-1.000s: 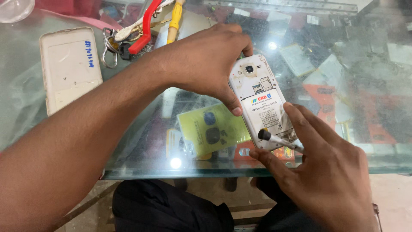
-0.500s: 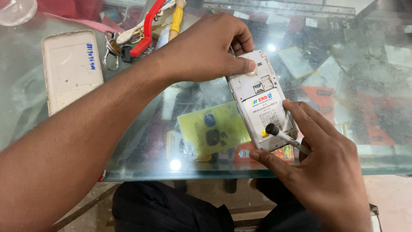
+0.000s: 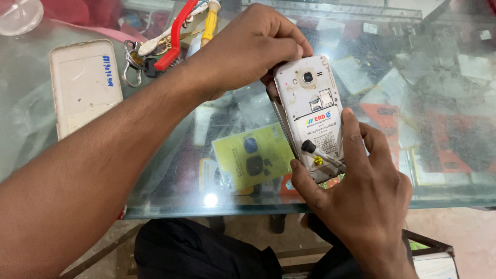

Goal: The person removes the back cover and battery from a Samsung phone, then uses a screwdriver to unscrew screws from the rear of the device. They pry along the frame with a pointed tool, separate the display assembly from the mid-frame, and continue unscrewing components inside the phone body.

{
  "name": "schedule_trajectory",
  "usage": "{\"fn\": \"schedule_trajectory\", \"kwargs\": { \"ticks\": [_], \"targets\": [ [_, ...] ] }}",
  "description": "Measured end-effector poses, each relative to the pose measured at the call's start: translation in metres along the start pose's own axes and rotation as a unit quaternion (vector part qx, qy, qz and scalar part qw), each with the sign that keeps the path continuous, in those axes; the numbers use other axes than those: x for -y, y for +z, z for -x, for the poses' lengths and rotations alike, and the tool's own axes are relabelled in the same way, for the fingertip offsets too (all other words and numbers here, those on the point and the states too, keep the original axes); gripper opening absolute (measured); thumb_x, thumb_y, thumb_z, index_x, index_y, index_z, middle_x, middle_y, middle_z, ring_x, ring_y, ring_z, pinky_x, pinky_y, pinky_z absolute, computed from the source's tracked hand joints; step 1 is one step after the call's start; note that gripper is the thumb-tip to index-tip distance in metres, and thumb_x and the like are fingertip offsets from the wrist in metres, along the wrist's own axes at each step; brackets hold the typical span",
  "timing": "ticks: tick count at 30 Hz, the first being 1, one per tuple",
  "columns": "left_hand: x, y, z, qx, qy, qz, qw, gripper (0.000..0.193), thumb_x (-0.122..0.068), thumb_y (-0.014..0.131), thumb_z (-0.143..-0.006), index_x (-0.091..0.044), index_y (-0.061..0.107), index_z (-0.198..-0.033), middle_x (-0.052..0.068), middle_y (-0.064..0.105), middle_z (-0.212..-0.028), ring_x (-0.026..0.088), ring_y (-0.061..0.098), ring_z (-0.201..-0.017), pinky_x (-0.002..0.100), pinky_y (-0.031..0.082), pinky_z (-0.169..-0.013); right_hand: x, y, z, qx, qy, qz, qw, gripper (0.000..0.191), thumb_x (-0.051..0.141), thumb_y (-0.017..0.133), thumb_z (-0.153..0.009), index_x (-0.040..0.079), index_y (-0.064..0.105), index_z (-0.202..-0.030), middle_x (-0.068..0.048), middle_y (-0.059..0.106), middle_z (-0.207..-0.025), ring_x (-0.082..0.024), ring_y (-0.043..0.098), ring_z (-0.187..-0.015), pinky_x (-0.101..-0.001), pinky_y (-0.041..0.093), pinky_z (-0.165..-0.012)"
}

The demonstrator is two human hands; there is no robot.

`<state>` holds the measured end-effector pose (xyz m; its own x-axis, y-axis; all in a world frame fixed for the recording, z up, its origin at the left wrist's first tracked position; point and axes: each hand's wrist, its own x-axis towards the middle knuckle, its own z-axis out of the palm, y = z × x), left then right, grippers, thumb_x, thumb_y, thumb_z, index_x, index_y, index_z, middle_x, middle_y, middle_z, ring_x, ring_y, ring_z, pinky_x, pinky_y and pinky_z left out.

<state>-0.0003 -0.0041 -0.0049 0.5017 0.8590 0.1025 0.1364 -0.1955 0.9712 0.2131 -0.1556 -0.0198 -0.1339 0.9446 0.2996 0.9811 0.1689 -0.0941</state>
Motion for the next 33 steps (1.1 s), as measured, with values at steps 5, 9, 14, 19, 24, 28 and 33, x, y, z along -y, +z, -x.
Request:
{"fn": "schedule_trajectory", "kwargs": {
  "ticks": [5, 9, 14, 19, 24, 28, 33],
  "targets": [
    [0.007, -0.016, -0.003, 0.053, 0.058, -0.179, 0.981, 0.039, -0.003, 0.065, -0.076, -0.004, 0.081, -0.112, 0.007, 0.078, -0.089, 0.013, 0.069, -0.077, 0.031, 0.058, -0.071, -0.003, -0.001, 0.003, -0.049, -0.014, -0.106, 0.993, 0.088, 0.041, 0.084, -0.074, -0.003, 0.057, -0.145, -0.021, 0.066, -0.124, -0.031, 0.073, -0.095, -0.0453, 0.061, -0.069],
    [0.010, -0.017, 0.003, 0.134, 0.139, -0.246, 0.950, 0.072, -0.011, 0.084, -0.063, -0.006, 0.065, -0.133, 0.010, 0.069, -0.117, 0.021, 0.063, -0.105, 0.038, 0.051, -0.092, -0.008, -0.003, 0.007, -0.058, -0.002, -0.187, 0.981, 0.082, 0.036, 0.083, -0.080, -0.003, 0.056, -0.147, -0.020, 0.066, -0.126, -0.027, 0.075, -0.098, -0.0414, 0.063, -0.074],
    [0.006, -0.003, 0.009, 0.123, 0.161, -0.322, 0.925, 0.088, -0.018, 0.094, -0.062, -0.008, 0.057, -0.142, 0.011, 0.068, -0.124, 0.031, 0.052, -0.120, 0.044, 0.046, -0.101, -0.010, -0.001, 0.008, -0.073, -0.031, -0.149, 0.986, 0.083, 0.034, 0.084, -0.075, -0.003, 0.058, -0.144, -0.022, 0.066, -0.125, -0.031, 0.074, -0.100, -0.0426, 0.062, -0.076],
    [0.000, 0.000, 0.010, 0.124, 0.124, -0.342, 0.923, 0.062, -0.019, 0.091, -0.067, -0.011, 0.067, -0.123, 0.007, 0.070, -0.116, 0.029, 0.054, -0.117, 0.044, 0.048, -0.100, -0.010, -0.001, 0.007, -0.060, -0.011, -0.170, 0.984, 0.082, 0.034, 0.083, -0.076, -0.002, 0.057, -0.146, -0.020, 0.066, -0.123, -0.029, 0.074, -0.098, -0.0404, 0.061, -0.073],
    [-0.001, 0.001, 0.010, 0.107, 0.187, -0.326, 0.920, 0.065, -0.017, 0.093, -0.063, -0.005, 0.066, -0.121, 0.011, 0.070, -0.111, 0.031, 0.058, -0.109, 0.045, 0.049, -0.093, -0.008, -0.001, 0.008, -0.070, -0.029, -0.154, 0.985, 0.085, 0.036, 0.084, -0.075, -0.001, 0.056, -0.146, -0.019, 0.066, -0.123, -0.030, 0.072, -0.100, -0.0433, 0.060, -0.076],
    [0.003, -0.004, 0.007, 0.108, 0.198, -0.280, 0.933, 0.036, -0.013, 0.086, -0.069, -0.003, 0.073, -0.102, 0.011, 0.077, -0.098, 0.022, 0.075, -0.088, 0.036, 0.059, -0.082, -0.006, -0.002, 0.008, -0.069, -0.036, -0.140, 0.987, 0.088, 0.036, 0.085, -0.072, 0.001, 0.054, -0.147, -0.018, 0.065, -0.125, -0.030, 0.070, -0.103, -0.0441, 0.060, -0.076],
    [0.012, -0.007, -0.001, 0.033, 0.231, -0.330, 0.915, 0.019, -0.010, 0.084, -0.074, 0.001, 0.073, -0.085, 0.015, 0.072, -0.079, 0.022, 0.073, -0.069, 0.033, 0.057, -0.065, -0.006, -0.003, 0.006, -0.067, -0.035, -0.127, 0.989, 0.092, 0.038, 0.087, -0.070, 0.002, 0.052, -0.147, -0.017, 0.064, -0.123, -0.030, 0.069, -0.103, -0.0444, 0.059, -0.072]
  ]
}}
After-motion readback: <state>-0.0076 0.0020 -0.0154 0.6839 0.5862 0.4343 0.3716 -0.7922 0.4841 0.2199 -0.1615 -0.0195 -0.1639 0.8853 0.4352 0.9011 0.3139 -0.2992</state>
